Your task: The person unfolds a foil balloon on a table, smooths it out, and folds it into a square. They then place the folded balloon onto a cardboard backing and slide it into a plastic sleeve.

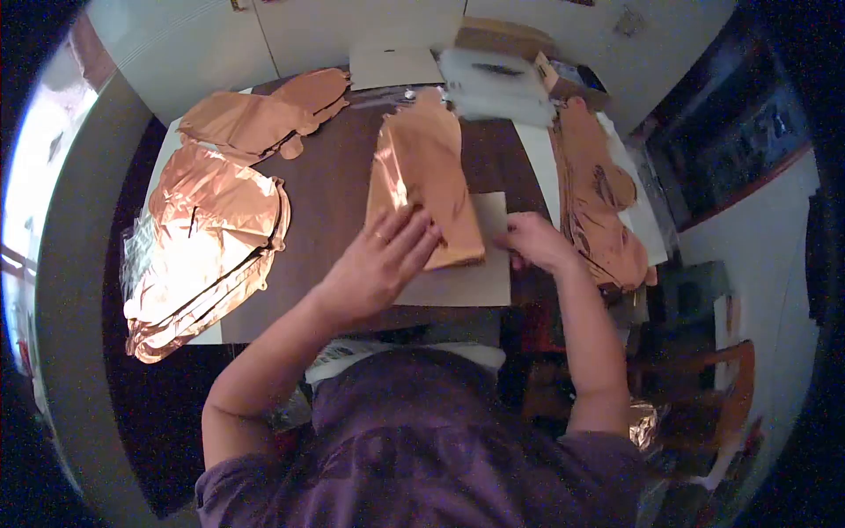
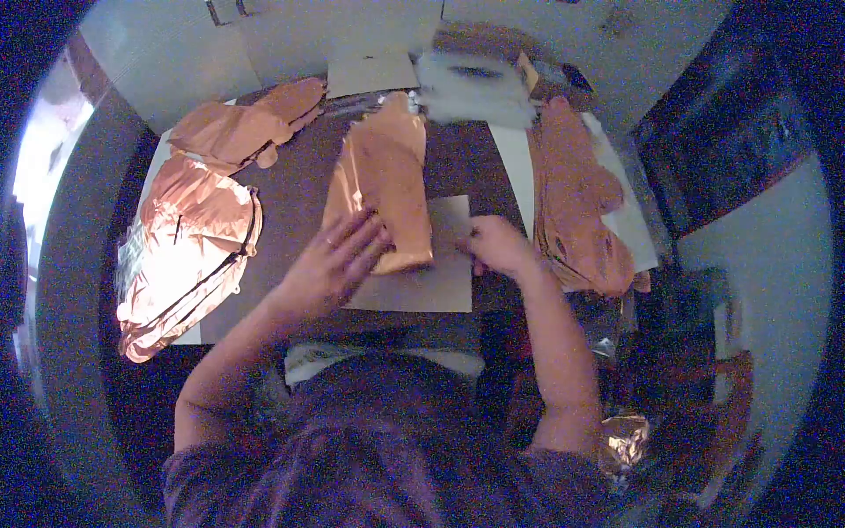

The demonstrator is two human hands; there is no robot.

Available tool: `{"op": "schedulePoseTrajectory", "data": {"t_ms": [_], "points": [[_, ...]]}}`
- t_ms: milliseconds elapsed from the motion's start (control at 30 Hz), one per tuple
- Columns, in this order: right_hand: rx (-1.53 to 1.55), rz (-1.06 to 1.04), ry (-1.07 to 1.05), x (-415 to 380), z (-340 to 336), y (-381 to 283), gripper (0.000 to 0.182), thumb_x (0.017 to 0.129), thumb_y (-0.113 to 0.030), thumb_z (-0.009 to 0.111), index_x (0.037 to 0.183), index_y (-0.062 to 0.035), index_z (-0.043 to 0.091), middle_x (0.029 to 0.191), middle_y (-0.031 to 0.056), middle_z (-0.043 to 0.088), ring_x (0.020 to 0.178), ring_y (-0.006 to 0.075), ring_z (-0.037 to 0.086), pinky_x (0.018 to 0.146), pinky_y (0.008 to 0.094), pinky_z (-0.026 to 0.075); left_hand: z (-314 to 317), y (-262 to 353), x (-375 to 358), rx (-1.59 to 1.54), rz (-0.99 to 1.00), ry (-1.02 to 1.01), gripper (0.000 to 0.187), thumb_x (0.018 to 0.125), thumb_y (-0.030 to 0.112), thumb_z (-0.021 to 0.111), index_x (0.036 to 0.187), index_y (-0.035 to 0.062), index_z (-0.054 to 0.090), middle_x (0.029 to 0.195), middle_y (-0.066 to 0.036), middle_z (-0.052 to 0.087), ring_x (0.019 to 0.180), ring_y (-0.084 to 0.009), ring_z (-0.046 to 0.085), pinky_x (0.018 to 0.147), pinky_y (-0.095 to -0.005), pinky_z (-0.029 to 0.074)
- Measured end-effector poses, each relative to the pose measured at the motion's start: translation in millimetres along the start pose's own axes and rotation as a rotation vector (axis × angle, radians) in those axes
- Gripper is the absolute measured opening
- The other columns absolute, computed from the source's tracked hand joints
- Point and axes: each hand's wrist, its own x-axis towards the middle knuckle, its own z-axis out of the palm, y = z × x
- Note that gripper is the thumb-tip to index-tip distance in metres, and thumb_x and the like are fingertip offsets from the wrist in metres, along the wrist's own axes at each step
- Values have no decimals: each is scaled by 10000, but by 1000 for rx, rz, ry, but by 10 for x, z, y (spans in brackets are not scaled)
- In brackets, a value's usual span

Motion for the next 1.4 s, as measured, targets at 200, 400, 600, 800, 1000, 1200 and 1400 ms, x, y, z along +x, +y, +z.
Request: {"op": "schedulePoseTrajectory", "data": {"t_ms": [200,400,600,800,1000,1200,1400], "points": [[-553,-48,423,-130,229,-59,201,880,-198,663,886,-11,589,747,125,638,619,246,644,569,380,510,571,139,-204,-164,-20,-135,643,863,166,555,1459,9,369,1498,-215,381,1430,-412,300,1170,-534,267],[-661,-546,439,-705,597,-317,364,834,-199,653,1150,-40,569,1163,167,605,1045,320,599,866,475,478,457,145,-167,-440,-101,-98,708,810,165,674,1444,25,392,1487,-221,388,1420,-420,312,1161,-538,280],[-778,-796,470,-580,807,30,358,803,-158,641,1135,-27,625,1173,118,604,1128,294,554,938,475,439,348,73,-191,-390,-32,60,601,765,158,712,1302,-20,511,1337,-219,507,1307,-404,446,1088,-530,367],[-788,-885,553,-509,859,142,291,809,-158,635,1065,-19,652,1108,96,639,1080,284,582,928,464,456,316,-37,-345,-368,-86,89,574,801,169,721,1318,12,526,1341,-208,543,1270,-406,510,1051,-483,439],[-809,-877,552,-445,784,26,284,811,-156,623,1050,-5,651,1089,121,650,1055,290,598,937,474,456,364,-66,-371,-333,-57,101,390,827,162,721,1161,-14,625,1228,-201,619,1192,-386,582,998,-458,492],[-912,-859,535,-479,857,71,373,832,-221,629,1120,17,636,1164,170,635,1105,326,589,985,507,434,368,-136,-374,-332,-23,93,357,810,154,723,1109,-24,644,1221,-223,615,1209,-410,560,1029,-484,466],[-733,-669,450,-702,1190,-74,644,855,-381,643,1354,1,502,1446,229,435,1345,402,403,1109,555,307,372,-143,-419,-385,-43,58,402,811,158,706,1160,-22,624,1290,-238,573,1245,-431,522,1070,-507,420]]}}
